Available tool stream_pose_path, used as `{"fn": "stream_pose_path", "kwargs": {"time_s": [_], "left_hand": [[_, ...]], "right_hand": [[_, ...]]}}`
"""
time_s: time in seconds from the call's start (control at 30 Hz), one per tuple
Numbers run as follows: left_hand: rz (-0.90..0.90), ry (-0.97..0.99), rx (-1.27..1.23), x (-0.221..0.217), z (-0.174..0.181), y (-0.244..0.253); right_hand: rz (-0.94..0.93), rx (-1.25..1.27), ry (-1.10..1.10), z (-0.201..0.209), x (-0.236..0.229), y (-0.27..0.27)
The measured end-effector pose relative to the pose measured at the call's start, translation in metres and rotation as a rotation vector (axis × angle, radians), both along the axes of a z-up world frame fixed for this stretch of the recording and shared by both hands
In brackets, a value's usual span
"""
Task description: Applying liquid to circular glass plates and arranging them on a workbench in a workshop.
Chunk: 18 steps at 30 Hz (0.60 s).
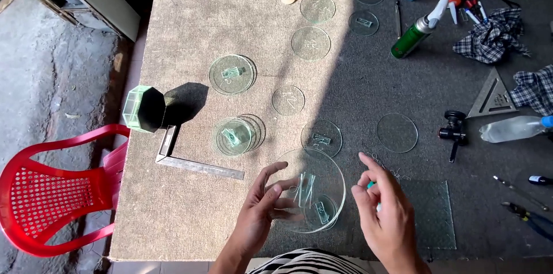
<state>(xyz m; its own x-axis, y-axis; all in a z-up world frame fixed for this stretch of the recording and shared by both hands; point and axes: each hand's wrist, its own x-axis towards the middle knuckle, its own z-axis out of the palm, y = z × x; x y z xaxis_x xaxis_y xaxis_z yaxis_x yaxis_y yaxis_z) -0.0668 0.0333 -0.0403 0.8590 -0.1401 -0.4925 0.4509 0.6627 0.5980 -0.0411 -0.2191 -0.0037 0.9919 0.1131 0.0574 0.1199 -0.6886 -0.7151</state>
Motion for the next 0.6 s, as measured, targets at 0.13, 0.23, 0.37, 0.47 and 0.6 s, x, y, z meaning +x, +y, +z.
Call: {"fn": "stream_pose_path", "kwargs": {"time_s": [0.13,0.23,0.37,0.47,0.6], "left_hand": [[0.053,0.019,0.026,-0.001,-0.007,-0.004],[0.061,0.018,-0.012,-0.003,-0.008,-0.007],[0.061,0.019,-0.04,-0.005,-0.003,-0.004],[0.077,0.035,-0.069,-0.006,-0.004,-0.004],[0.111,0.043,-0.055,-0.009,-0.01,-0.003]], "right_hand": [[0.141,0.089,-0.411,-0.009,-0.032,-0.01],[0.368,-0.16,-0.153,-0.049,-0.024,-0.01],[0.187,-0.077,-0.157,-0.034,-0.036,-0.005],[0.263,-0.132,-0.037,-0.037,-0.029,-0.011],[0.254,0.054,-0.219,0.036,-0.018,0.002]]}}
